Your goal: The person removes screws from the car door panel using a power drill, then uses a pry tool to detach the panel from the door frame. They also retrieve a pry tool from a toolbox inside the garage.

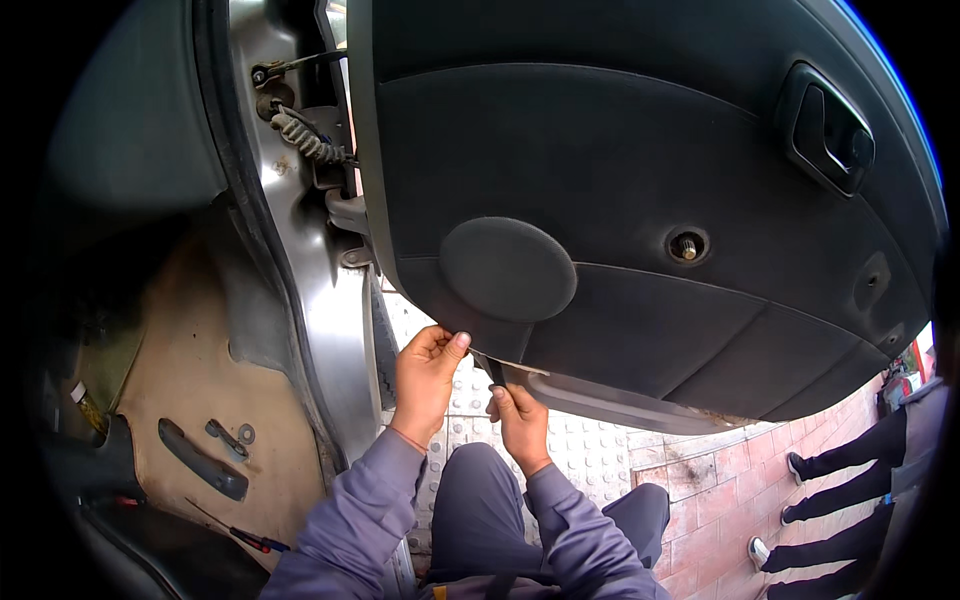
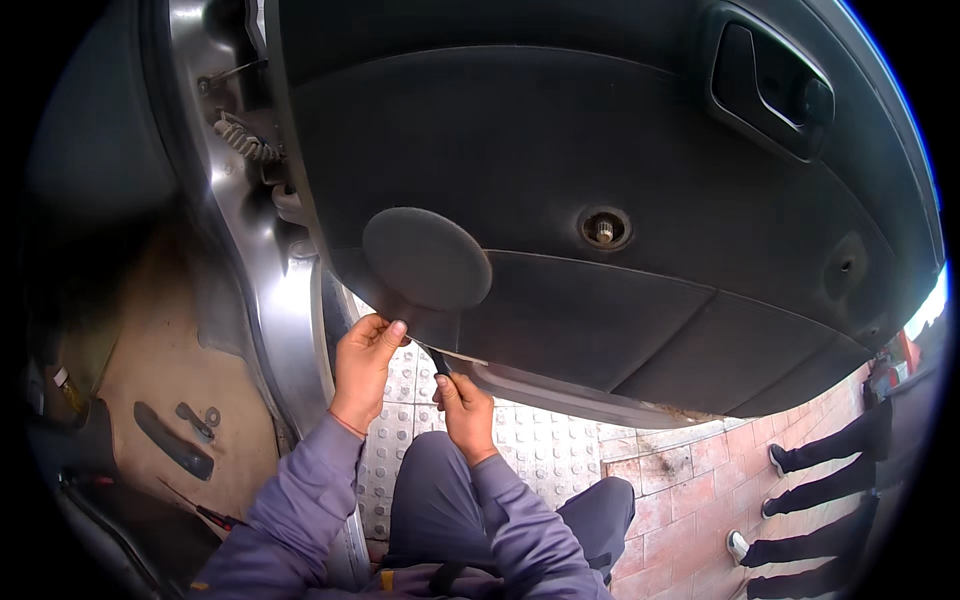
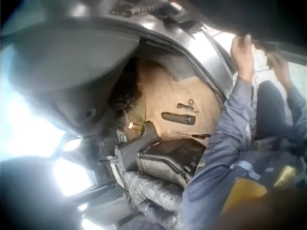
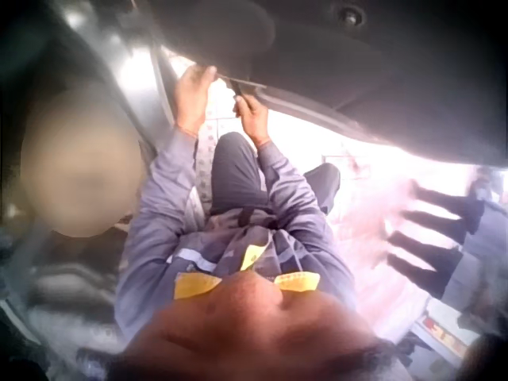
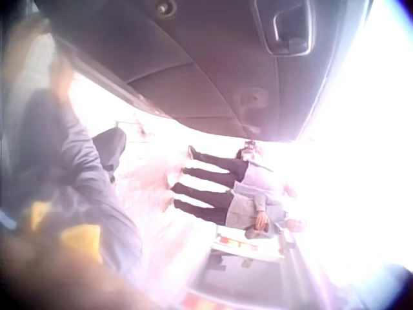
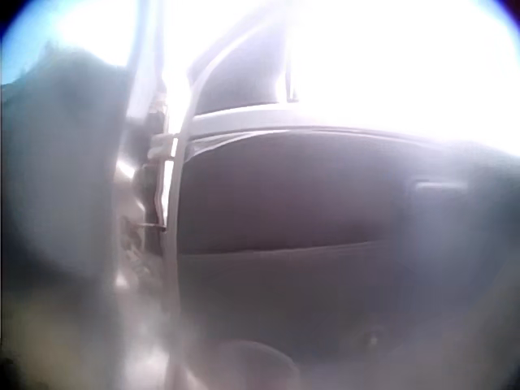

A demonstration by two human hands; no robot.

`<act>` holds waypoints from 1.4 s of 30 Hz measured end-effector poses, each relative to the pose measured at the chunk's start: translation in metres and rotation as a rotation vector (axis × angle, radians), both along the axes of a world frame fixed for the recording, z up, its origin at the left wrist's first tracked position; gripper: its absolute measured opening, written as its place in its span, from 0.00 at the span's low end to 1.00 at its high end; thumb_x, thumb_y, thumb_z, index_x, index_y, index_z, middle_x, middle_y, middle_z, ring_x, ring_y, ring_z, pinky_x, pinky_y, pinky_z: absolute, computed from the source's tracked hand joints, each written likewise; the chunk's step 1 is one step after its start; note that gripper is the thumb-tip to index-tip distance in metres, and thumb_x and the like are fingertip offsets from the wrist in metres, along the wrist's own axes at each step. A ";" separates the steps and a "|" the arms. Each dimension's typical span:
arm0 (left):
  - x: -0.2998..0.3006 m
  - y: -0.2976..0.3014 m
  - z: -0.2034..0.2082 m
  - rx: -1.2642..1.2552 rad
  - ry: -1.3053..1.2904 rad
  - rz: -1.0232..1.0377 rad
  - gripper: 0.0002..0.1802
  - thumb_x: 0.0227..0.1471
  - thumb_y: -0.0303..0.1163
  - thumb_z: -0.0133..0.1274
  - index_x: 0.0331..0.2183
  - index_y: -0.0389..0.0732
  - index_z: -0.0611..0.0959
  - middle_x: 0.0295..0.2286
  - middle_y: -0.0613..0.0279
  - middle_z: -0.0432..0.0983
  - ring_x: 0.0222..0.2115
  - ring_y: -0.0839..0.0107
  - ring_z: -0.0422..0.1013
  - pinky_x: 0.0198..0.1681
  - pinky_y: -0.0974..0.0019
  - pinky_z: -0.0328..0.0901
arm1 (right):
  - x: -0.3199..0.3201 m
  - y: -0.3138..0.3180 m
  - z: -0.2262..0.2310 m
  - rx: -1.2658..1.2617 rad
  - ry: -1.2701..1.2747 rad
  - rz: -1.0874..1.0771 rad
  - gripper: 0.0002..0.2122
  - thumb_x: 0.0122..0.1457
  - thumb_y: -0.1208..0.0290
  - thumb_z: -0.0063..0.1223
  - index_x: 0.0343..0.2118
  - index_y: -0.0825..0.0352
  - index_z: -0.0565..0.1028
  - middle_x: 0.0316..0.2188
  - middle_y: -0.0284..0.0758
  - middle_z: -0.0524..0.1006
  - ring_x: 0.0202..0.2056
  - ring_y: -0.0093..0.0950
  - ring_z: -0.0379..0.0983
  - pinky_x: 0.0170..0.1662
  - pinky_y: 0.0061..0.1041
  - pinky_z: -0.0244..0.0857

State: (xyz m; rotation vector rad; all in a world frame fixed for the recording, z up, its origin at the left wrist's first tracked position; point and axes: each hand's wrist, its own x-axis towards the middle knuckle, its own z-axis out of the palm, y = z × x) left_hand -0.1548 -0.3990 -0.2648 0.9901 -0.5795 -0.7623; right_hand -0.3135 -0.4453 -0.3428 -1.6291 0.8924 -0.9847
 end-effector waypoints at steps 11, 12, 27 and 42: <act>0.002 0.003 0.005 -0.009 0.052 -0.112 0.13 0.61 0.32 0.61 0.44 0.34 0.81 0.38 0.63 0.80 0.40 0.77 0.74 0.49 0.69 0.68 | -0.017 -0.012 0.001 -0.152 0.199 -0.065 0.11 0.67 0.65 0.57 0.41 0.68 0.81 0.26 0.35 0.83 0.29 0.26 0.82 0.34 0.26 0.73; 0.003 0.004 0.005 -0.009 0.076 -0.124 0.13 0.61 0.31 0.61 0.44 0.34 0.81 0.39 0.63 0.80 0.41 0.77 0.74 0.50 0.69 0.68 | -0.030 -0.010 -0.006 -0.175 0.252 -0.074 0.10 0.67 0.65 0.57 0.41 0.68 0.81 0.25 0.35 0.83 0.29 0.26 0.82 0.34 0.26 0.73; -0.008 0.003 -0.004 -0.244 0.272 -0.302 0.22 0.63 0.26 0.56 0.57 0.35 0.73 0.53 0.57 0.75 0.54 0.65 0.71 0.61 0.55 0.63 | -0.192 0.053 -0.024 0.154 0.188 -0.147 0.11 0.68 0.69 0.56 0.39 0.74 0.80 0.24 0.34 0.81 0.26 0.20 0.77 0.32 0.21 0.71; -0.044 -0.019 -0.001 -0.367 0.266 -0.230 0.23 0.63 0.25 0.53 0.59 0.37 0.72 0.56 0.58 0.72 0.57 0.64 0.68 0.65 0.56 0.59 | -0.238 0.070 -0.024 0.266 0.211 -0.310 0.11 0.68 0.68 0.56 0.38 0.72 0.82 0.24 0.34 0.82 0.25 0.20 0.78 0.31 0.23 0.71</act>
